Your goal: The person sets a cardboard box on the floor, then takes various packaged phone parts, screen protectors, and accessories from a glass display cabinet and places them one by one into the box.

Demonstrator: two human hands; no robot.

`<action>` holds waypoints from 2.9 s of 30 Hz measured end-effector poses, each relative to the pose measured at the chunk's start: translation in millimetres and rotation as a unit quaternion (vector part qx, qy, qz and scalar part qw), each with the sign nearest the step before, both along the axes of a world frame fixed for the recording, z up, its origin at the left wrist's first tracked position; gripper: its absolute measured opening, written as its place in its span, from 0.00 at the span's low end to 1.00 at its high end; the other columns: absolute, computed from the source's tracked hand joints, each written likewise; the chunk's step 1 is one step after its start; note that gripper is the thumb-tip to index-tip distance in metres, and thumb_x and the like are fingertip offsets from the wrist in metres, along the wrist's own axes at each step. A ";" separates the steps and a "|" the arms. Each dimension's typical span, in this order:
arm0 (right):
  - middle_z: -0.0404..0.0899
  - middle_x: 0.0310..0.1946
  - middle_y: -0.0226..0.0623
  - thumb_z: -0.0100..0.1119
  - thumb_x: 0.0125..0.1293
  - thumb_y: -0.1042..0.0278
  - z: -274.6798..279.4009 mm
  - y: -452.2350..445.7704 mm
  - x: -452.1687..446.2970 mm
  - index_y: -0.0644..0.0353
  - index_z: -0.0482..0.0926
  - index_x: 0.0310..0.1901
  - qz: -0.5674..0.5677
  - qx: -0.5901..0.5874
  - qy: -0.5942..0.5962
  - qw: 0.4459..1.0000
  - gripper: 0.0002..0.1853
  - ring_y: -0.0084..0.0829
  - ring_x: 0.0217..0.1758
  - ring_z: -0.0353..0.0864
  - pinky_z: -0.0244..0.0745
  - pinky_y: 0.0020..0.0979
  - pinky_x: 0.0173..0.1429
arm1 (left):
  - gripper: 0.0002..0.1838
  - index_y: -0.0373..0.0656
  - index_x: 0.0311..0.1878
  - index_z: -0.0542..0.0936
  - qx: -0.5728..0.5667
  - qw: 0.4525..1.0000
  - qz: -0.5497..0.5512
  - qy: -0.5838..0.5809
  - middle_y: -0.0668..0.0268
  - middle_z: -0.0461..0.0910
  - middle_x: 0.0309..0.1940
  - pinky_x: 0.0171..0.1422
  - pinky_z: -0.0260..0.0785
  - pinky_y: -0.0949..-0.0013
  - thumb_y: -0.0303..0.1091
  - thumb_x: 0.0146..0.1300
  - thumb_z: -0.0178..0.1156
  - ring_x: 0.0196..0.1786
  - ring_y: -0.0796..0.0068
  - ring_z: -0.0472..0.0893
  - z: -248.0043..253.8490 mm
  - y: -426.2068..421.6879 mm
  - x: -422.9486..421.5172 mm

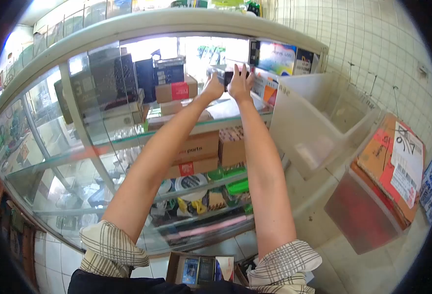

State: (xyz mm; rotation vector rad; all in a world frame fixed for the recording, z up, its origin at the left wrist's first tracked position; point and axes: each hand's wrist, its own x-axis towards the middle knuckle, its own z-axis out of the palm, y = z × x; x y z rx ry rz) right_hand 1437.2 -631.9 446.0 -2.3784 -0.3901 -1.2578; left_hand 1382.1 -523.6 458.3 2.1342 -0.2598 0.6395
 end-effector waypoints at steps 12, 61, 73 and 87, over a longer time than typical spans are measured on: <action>0.63 0.54 0.52 0.58 0.50 0.63 7.6 1.9 1.9 0.53 0.65 0.56 0.024 0.010 0.006 1.000 0.28 0.67 0.59 0.53 0.49 0.59 0.62 | 0.33 0.26 0.62 0.50 -0.045 0.998 -0.032 -0.013 0.34 0.65 0.51 0.61 0.58 0.56 0.39 0.60 0.45 0.52 0.41 0.70 0.2 -0.8 59.0; 0.67 0.46 0.39 0.52 0.58 0.76 -200.6 43.0 -453.0 0.60 0.74 0.38 0.265 0.386 -0.157 0.870 0.06 0.33 0.52 0.65 0.58 0.31 0.58 | 0.29 0.43 0.62 0.55 -0.511 0.801 -0.255 -0.177 0.59 0.59 0.55 0.51 0.61 0.77 0.27 0.54 0.45 0.49 0.77 0.66 -220.8 12.5 -403.9; 0.57 0.55 0.47 0.60 0.55 0.68 -460.1 62.6 -562.6 0.59 0.74 0.43 0.224 0.248 0.244 0.910 0.14 0.44 0.55 0.62 0.59 0.38 0.59 | 0.29 0.44 0.65 0.57 -0.593 0.790 -0.067 0.140 0.60 0.65 0.55 0.44 0.65 0.76 0.26 0.58 0.43 0.50 0.77 0.69 -492.2 73.5 -517.2; 0.53 0.61 0.59 0.56 0.59 0.64 -637.7 87.2 -536.5 0.67 0.63 0.59 0.247 0.021 0.468 0.848 0.28 0.54 0.62 0.56 0.55 0.42 0.64 | 0.25 0.34 0.63 0.59 -0.495 0.790 0.157 0.326 0.58 0.71 0.48 0.49 0.69 0.72 0.27 0.60 0.40 0.44 0.72 0.75 -670.5 98.5 -490.3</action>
